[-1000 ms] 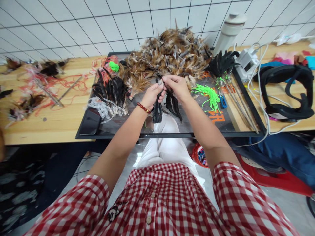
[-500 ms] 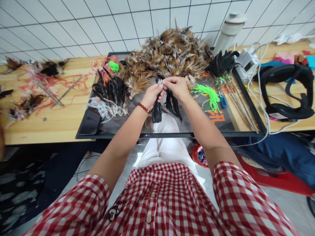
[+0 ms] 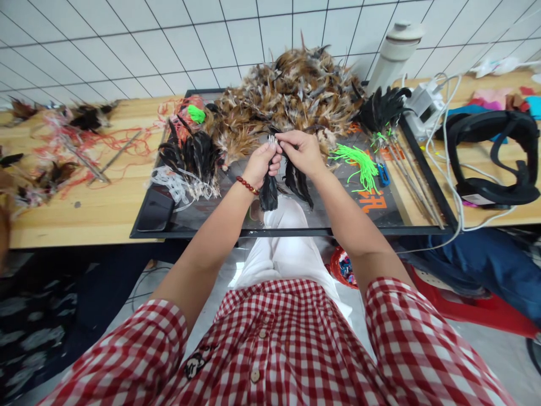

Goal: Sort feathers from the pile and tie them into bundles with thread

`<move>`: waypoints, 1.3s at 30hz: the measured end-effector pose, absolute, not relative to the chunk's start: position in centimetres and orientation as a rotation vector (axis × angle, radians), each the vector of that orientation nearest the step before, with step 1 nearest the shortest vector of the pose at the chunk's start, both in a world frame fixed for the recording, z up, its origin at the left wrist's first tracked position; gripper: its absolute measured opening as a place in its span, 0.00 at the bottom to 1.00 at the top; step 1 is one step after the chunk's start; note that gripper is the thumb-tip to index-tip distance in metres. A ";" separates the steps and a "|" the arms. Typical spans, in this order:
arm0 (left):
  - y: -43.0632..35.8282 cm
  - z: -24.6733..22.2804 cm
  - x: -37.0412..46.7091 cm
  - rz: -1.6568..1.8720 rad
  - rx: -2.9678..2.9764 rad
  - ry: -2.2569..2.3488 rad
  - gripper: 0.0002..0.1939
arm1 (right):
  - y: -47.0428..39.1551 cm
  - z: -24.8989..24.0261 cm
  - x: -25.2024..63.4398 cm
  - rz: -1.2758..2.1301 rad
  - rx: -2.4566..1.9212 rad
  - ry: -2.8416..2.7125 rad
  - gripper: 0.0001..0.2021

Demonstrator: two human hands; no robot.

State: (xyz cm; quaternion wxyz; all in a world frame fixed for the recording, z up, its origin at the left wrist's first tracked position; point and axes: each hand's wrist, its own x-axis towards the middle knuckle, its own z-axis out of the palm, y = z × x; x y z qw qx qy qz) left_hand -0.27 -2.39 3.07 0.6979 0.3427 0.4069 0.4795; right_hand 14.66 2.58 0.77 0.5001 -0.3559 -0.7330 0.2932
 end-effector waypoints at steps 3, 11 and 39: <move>-2.3 3.1 -0.4 1.044 0.755 0.913 0.14 | 2.9 0.5 14.9 0.631 -0.834 -1.867 0.19; -2.8 3.3 -0.3 0.915 0.784 0.831 0.15 | 1.9 1.5 15.0 0.797 -0.750 -1.928 0.33; -3.3 4.1 0.1 0.862 0.690 0.822 0.16 | 1.8 1.5 13.9 1.386 -0.764 -1.427 0.24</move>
